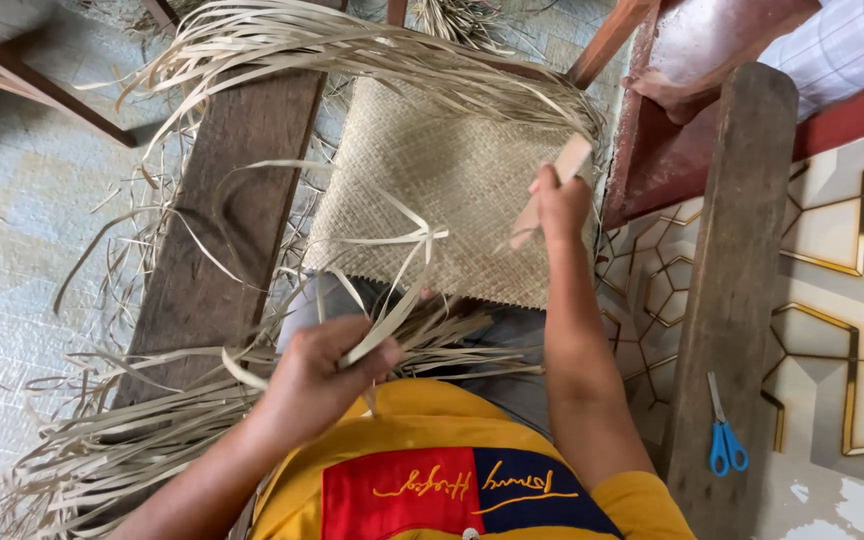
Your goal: Smoothing and pressing woven fiber strips on a mat using a wooden tool while weaving.
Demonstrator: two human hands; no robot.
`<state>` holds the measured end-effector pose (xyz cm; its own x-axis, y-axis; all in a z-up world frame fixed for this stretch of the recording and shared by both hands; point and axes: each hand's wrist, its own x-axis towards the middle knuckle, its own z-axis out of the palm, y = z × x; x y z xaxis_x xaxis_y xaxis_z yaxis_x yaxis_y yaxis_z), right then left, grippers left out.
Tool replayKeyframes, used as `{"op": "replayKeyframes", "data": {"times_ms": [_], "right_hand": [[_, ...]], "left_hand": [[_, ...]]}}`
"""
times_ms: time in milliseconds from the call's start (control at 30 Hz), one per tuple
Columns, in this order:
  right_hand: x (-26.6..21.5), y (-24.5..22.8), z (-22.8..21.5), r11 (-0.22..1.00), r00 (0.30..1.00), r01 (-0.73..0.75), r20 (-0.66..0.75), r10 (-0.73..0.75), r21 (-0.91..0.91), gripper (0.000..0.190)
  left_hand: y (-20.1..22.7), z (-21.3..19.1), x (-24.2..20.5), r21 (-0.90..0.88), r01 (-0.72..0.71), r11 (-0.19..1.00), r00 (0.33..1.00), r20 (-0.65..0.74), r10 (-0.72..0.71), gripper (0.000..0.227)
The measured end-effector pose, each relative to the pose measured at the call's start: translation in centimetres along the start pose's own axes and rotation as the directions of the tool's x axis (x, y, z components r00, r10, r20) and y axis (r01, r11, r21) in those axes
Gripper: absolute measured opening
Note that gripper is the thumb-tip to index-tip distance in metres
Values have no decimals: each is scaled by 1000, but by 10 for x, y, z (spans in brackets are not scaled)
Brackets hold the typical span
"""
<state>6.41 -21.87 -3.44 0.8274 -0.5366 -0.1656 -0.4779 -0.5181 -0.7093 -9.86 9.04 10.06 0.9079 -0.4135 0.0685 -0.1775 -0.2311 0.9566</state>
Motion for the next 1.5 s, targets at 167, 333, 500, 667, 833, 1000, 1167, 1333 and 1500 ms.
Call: {"op": "replayKeyframes", "data": {"times_ms": [167, 333, 500, 667, 833, 1000, 1167, 1333, 1500], "right_hand": [[-39, -17, -7, 887, 963, 254, -184, -196, 384, 27], [-94, -41, -30, 813, 935, 353, -190, -298, 463, 15], [-127, -40, -35, 951, 804, 201, 515, -296, 234, 37], [-124, -6, -8, 840, 799, 161, 431, -420, 519, 37], [-128, -9, -30, 392, 601, 145, 234, -765, 909, 71], [-114, 8, -46, 516, 566, 189, 336, -752, 836, 21], [-118, -13, -46, 545, 548, 323, 316, -774, 774, 9], [-103, -7, -72, 619, 570, 356, 361, -738, 700, 10], [-88, 33, -104, 825, 774, 189, 436, -459, 533, 20]], "left_hand": [[-12, 5, 37, 586, 113, 802, 993, -104, -65, 31], [-49, 24, 64, 860, 174, 479, 979, -99, -178, 29], [-58, 52, 59, 689, -45, 723, 992, -54, 113, 31], [-30, 60, 50, 338, -132, 932, 990, 86, 109, 29], [-3, 34, 58, -11, -105, 994, 984, 141, 106, 26], [19, 0, 63, -26, -191, 981, 968, 159, 192, 23], [15, -22, 59, -690, -43, 722, 970, 145, 196, 19], [-10, -75, 56, -882, -332, 335, 942, -326, 74, 24], [-46, -152, 19, -589, -804, 87, 585, -808, -65, 54]]}}
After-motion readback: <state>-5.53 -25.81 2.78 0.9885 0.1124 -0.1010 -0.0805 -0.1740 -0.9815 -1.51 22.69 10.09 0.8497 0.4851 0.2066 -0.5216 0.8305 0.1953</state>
